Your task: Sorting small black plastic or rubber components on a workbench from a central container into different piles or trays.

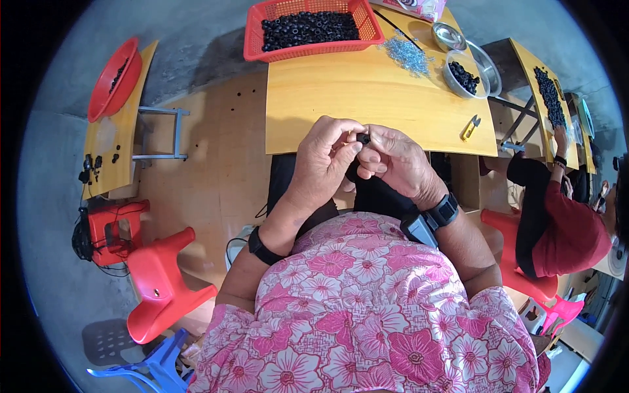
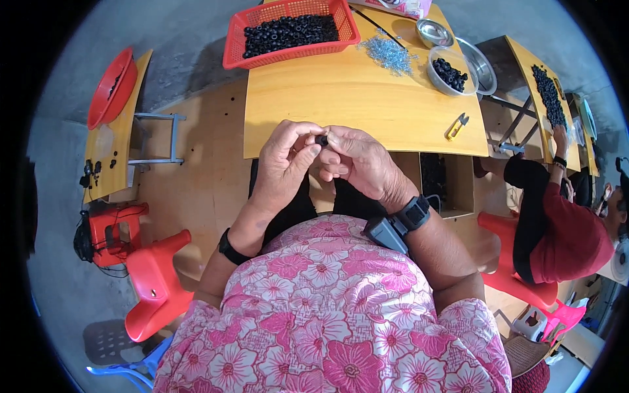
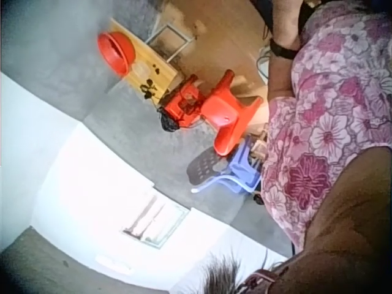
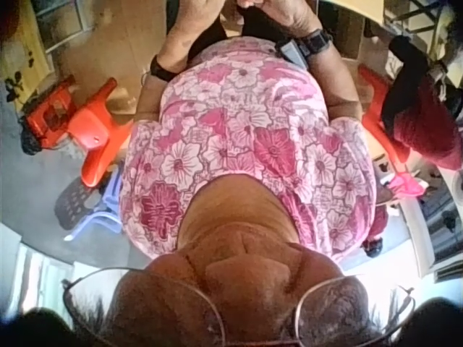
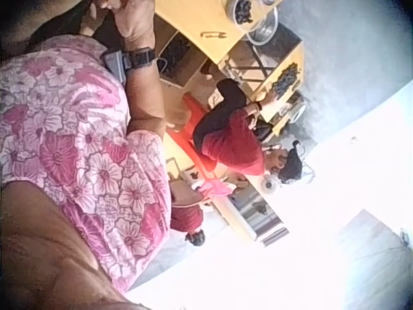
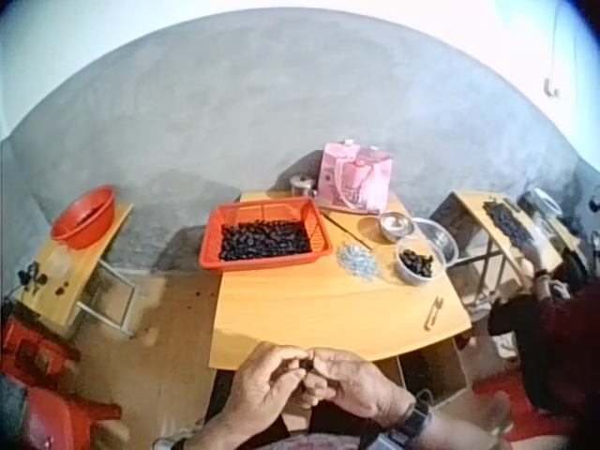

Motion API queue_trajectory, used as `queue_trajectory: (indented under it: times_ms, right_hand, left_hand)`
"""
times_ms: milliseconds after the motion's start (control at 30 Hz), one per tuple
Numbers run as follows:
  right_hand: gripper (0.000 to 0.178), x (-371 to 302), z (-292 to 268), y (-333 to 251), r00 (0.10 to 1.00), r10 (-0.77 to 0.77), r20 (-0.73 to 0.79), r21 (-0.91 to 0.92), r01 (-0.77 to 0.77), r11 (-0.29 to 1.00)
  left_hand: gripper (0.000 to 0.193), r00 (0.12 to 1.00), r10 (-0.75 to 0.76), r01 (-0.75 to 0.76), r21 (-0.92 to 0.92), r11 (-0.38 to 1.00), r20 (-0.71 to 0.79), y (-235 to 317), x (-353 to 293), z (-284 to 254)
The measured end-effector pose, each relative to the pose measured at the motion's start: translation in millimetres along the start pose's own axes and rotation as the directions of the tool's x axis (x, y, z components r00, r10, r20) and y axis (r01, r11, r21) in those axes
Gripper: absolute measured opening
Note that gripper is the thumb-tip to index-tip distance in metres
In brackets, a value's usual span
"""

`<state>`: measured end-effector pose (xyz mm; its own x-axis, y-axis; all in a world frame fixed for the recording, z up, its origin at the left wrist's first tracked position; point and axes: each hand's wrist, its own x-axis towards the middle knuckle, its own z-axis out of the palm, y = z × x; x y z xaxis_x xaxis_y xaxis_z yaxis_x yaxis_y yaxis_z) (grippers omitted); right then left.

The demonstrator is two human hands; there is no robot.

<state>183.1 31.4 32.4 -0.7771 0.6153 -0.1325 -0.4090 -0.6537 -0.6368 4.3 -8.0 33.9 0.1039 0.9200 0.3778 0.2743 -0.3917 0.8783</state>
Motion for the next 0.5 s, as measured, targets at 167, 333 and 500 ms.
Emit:
queue_trajectory:
  times_ms: [167, 333, 500]
  right_hand:
    - [0.03, 0, 3, 2, 0.998, 0.022, -0.054, 0.072, -0.019, 0.997]
    - [0.03, 0, 5, 0, 0.997, 0.027, -0.074, 0.01, -0.026, 1.0]
    - [0.031, 2, 12, -2, 0.987, -0.016, -0.159, -0.196, -0.016, 0.98]
  left_hand:
    - [0.017, 0.998, -0.053, 0.053, -0.006, 0.999, -0.018, 1, 2, 0]
    - [0.015, 0.995, -0.091, 0.09, -0.02, 0.996, -0.051, 5, -1, 0]
    - [0.016, 0.993, -0.061, 0.061, 0.004, 0.998, -0.102, 1, -2, 2]
